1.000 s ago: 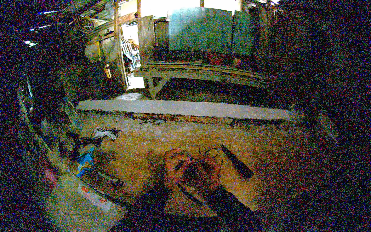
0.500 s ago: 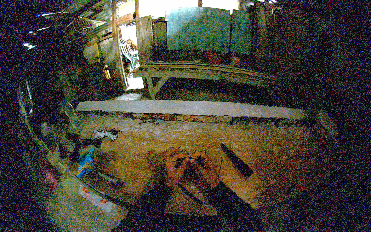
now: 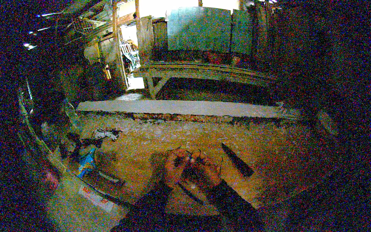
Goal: The person repeatedly ties small black cable ties by hand at a wooden workbench. A second person in the background moves around and handles white fibrous material, but the camera wearer focuses on forming and tightening the ties.
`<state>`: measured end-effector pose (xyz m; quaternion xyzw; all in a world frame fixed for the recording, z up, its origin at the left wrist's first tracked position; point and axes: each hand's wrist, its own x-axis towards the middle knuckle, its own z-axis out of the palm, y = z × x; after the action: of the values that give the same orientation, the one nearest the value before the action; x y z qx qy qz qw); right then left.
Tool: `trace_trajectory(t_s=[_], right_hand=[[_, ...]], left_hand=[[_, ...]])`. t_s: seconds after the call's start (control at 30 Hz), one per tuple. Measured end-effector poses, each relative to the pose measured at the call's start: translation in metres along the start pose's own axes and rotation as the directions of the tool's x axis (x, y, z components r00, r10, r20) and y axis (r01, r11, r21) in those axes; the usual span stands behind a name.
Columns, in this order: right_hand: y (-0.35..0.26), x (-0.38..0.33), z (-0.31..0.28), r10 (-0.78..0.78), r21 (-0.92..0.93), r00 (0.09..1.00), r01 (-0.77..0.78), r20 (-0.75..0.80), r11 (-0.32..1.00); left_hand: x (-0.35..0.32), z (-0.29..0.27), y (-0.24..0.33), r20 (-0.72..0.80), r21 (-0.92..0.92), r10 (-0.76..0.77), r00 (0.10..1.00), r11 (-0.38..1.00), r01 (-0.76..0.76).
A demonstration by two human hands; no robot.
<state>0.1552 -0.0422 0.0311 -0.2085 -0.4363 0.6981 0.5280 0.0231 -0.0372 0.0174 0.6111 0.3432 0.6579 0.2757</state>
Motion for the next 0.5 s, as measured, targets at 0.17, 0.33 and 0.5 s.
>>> trace_trajectory(t_s=[0.17,0.33,0.5], right_hand=[[-0.001,-0.001,0.002,0.016,-0.025,0.996,-0.019,-0.093,1.000],[-0.003,-0.003,0.005,0.008,-0.018,0.990,-0.010,-0.143,1.000],[-0.003,-0.001,0.005,-0.052,-0.090,0.987,0.039,-0.152,0.995]], left_hand=[[0.002,-0.002,0.008,0.028,-0.083,-0.015,1.000,0.996,0.017],[0.001,-0.001,0.015,0.010,-0.041,-0.063,0.998,0.997,0.064],[0.001,-0.002,0.014,0.053,-0.091,-0.138,0.989,0.986,0.142]])
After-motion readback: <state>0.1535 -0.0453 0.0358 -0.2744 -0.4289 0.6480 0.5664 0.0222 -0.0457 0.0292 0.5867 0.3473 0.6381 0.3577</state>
